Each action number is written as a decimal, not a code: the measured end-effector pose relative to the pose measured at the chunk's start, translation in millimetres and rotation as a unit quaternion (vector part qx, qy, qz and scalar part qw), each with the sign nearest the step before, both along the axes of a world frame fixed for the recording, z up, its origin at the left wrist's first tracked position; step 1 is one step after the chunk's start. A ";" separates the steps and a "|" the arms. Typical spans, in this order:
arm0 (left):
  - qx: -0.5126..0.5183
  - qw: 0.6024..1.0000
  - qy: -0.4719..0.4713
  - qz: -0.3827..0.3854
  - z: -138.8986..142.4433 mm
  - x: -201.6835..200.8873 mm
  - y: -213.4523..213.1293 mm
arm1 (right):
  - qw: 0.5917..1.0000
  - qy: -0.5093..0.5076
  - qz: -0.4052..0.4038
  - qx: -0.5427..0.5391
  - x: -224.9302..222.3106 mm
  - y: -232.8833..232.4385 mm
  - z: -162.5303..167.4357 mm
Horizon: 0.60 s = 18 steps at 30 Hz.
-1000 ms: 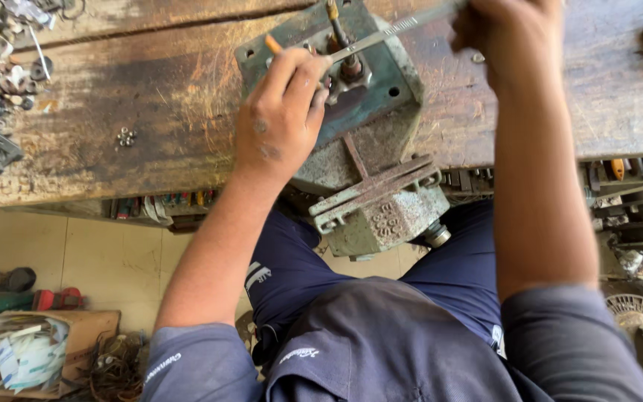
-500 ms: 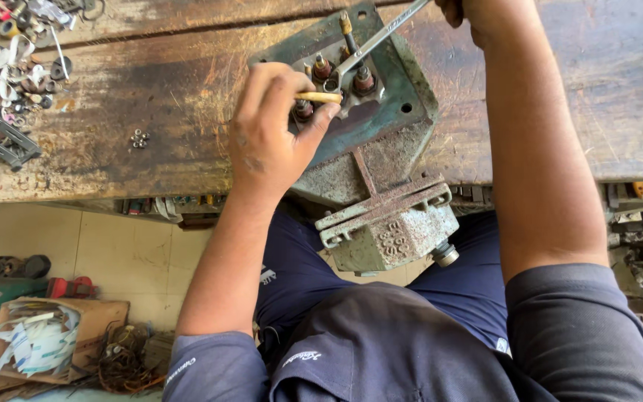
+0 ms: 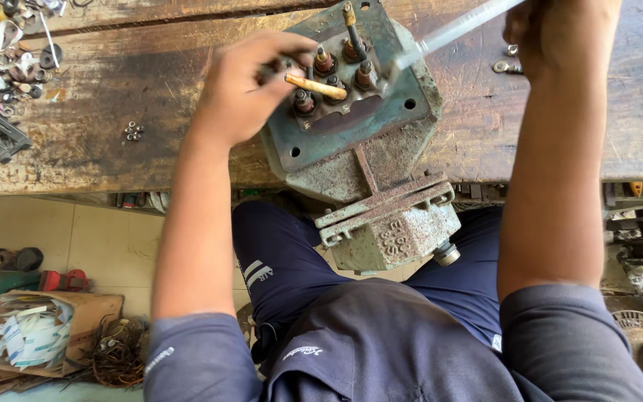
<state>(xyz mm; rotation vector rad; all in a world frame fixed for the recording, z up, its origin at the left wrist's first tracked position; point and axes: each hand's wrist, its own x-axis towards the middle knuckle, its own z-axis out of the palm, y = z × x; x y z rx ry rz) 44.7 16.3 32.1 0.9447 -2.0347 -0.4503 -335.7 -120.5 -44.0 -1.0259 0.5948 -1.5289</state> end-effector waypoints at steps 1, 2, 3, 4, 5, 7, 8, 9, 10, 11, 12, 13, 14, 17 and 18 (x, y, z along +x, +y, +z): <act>-0.027 0.998 -0.053 0.003 0.4 -3.9 -6.4 | 1.000 -0.006 0.001 0.007 -5.9 9.5 -2.3; -0.055 0.993 -0.105 0.007 0.5 -8.1 -11.6 | 1.000 -0.004 -0.016 0.023 -11.5 19.2 -4.7; -0.063 0.990 -0.126 0.005 0.2 -11.6 -14.9 | 0.999 -0.002 -0.032 0.040 -17.1 28.6 -7.2; -0.072 0.987 -0.147 0.004 -0.2 -14.9 -17.7 | 0.997 0.009 -0.051 0.048 -23.3 39.2 -10.5; -0.082 0.982 -0.168 0.003 -0.3 -16.3 -19.6 | 0.996 0.019 -0.070 0.054 -28.4 46.8 -13.6; -0.091 0.981 -0.171 0.010 -1.1 -17.4 -20.3 | 0.998 -0.011 -0.052 0.042 -39.7 60.3 -20.6; -0.096 0.980 -0.173 0.012 -2.1 -17.8 -20.1 | 0.997 -0.018 -0.053 0.047 -43.9 65.1 -24.8; -0.106 0.979 -0.175 0.020 -3.3 -18.5 -19.7 | 0.997 -0.025 -0.053 0.051 -48.2 69.5 -28.8; -0.116 0.977 -0.177 0.028 -5.1 -19.6 -19.1 | 0.996 -0.024 -0.062 0.066 -51.1 72.7 -33.1; -0.125 0.975 -0.178 0.035 -6.9 -21.2 -18.4 | 0.994 -0.024 -0.072 0.081 -53.5 75.8 -37.1; -0.131 0.974 -0.179 0.043 -9.0 -22.7 -17.6 | 0.993 -0.024 -0.074 0.089 -54.6 78.0 -40.7; -0.138 0.973 -0.180 0.052 -10.9 -24.3 -16.9 | 0.992 -0.024 -0.075 0.097 -55.1 80.2 -43.8; -0.145 0.971 -0.182 0.063 -12.3 -24.8 -16.5 | 0.991 -0.025 -0.075 0.103 -55.1 82.0 -45.9; -0.151 0.969 -0.185 0.062 -14.3 -23.1 -18.1 | 0.993 -0.052 -0.079 0.075 -54.4 86.5 -46.0; -0.139 0.971 -0.187 0.049 -13.8 -21.0 -20.2 | 0.992 -0.055 -0.083 0.076 -54.4 87.8 -43.9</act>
